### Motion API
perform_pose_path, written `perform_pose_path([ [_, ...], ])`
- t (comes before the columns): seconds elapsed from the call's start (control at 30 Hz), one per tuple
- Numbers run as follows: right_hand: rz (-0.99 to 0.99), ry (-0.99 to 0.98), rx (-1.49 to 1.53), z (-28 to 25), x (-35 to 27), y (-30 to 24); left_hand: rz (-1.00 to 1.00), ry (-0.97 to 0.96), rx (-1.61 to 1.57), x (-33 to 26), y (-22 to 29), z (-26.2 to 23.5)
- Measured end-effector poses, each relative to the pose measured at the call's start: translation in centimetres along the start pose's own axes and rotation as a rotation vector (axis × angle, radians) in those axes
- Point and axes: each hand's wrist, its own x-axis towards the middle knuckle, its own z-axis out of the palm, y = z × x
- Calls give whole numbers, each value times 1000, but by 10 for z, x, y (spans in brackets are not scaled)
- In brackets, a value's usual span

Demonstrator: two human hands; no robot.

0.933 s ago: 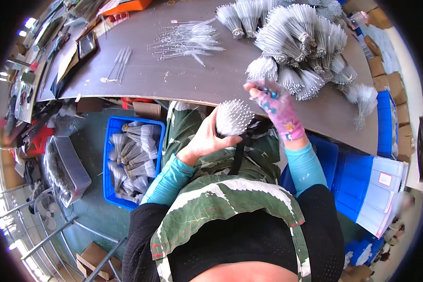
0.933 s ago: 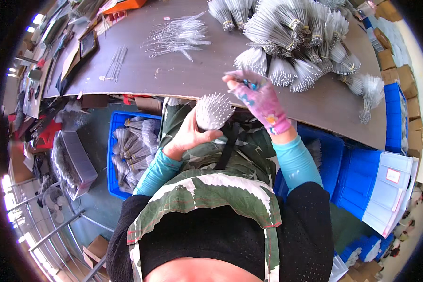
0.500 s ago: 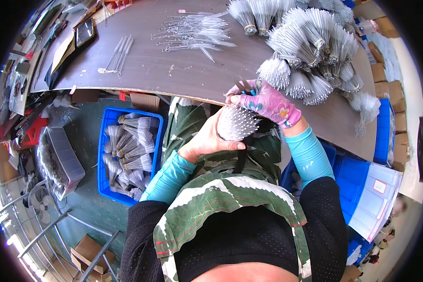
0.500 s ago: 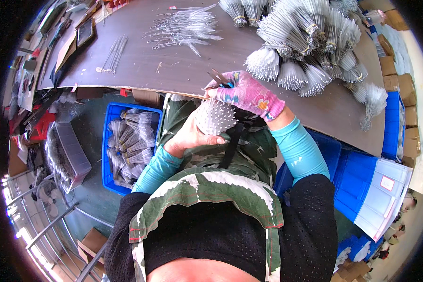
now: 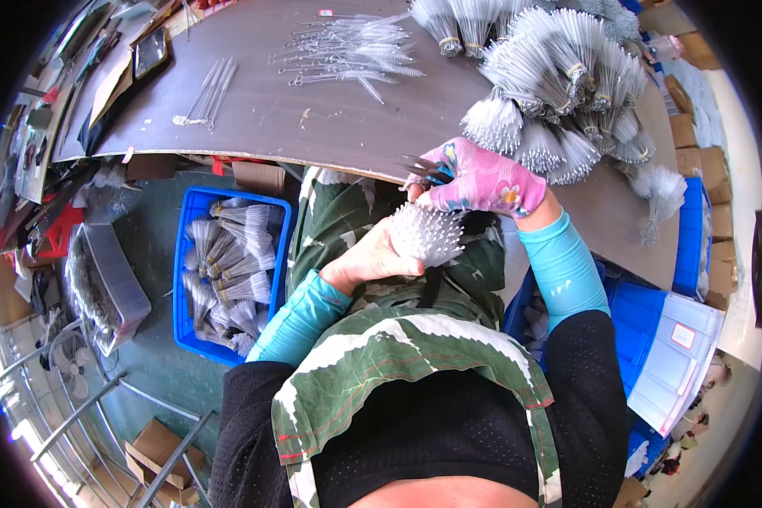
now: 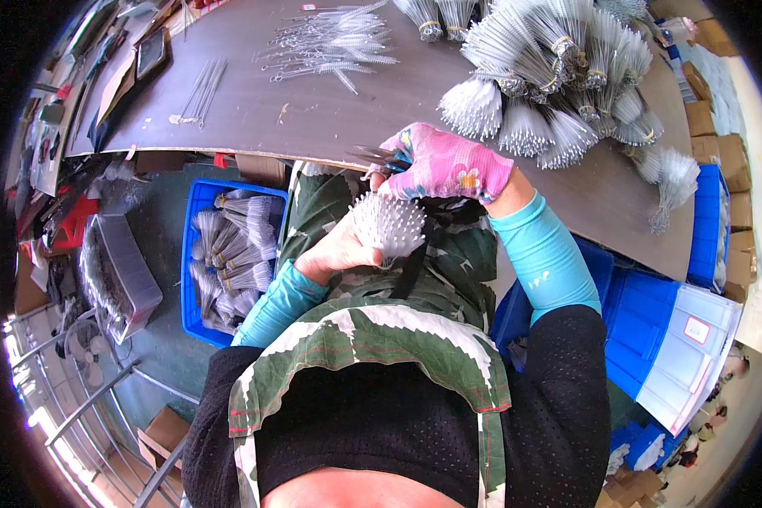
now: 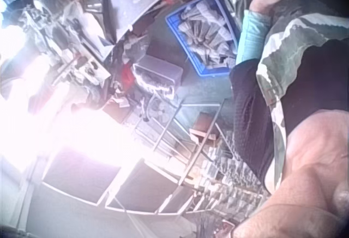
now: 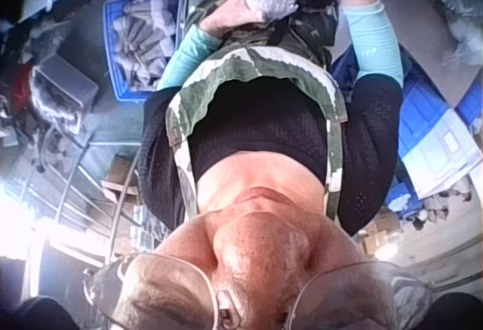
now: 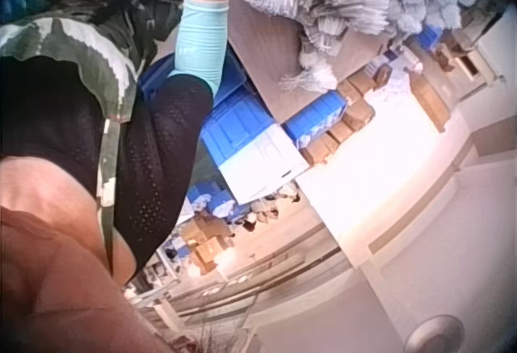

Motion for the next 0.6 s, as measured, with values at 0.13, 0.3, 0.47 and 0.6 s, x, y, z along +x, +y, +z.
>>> perform_pose_path([
  [0.13, 49, 47, -48, 2, 1, 14, -13, 35, 11, -2, 2, 8],
  [0.3, 5, 221, -202, 18, -3, 14, -21, 114, 114, -13, -6, -9],
  [0.47, -124, 530, -539, 36, -1, 54, 123, 446, 212, -12, -18, -21],
  [0.6, -176, 688, -560, 49, 8, 62, 157, 663, 213, -2, -35, -37],
])
